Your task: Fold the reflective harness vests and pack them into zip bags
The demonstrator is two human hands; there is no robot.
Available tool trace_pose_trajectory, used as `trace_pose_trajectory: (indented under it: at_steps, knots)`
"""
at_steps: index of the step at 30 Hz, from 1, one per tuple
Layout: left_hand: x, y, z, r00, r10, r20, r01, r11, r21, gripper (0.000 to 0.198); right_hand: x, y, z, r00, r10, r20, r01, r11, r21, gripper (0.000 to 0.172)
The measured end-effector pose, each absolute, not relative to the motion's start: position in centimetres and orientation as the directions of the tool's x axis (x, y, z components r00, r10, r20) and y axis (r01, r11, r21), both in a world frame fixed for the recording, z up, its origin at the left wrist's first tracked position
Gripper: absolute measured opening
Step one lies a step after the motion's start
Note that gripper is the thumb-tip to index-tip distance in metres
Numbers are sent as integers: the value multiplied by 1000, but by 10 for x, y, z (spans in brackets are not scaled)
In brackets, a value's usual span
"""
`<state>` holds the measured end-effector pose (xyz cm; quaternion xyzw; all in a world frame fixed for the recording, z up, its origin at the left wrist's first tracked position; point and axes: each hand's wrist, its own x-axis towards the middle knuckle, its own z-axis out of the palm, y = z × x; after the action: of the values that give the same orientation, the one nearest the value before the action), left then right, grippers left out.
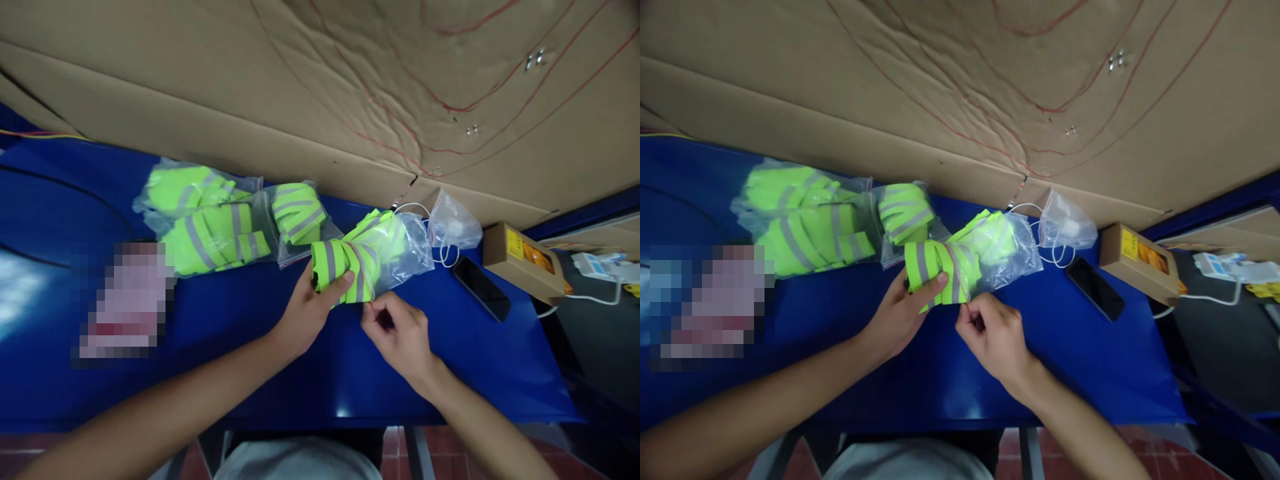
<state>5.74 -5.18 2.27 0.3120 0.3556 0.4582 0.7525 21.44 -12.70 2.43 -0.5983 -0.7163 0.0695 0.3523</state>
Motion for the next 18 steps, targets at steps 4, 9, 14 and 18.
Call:
trace_pose_trajectory:
  at_steps: [4,9,14,18]
  knots:
    - [58,-55,20,255,951,-176,-343,259,903,39,209,-127,24,-91,876,473,820,335,-464,20]
    - [62,-61,17,280,915,-292,-416,389,822,47,198,-126,15,-143,886,441,837,346,-424,20]
    - [62,-60,21,338,889,-309,-419,436,797,59,205,-124,24,-183,887,424,814,379,-440,15]
    - [60,-61,24,399,879,-260,-345,407,846,58,222,-126,40,-199,869,452,780,420,-465,17]
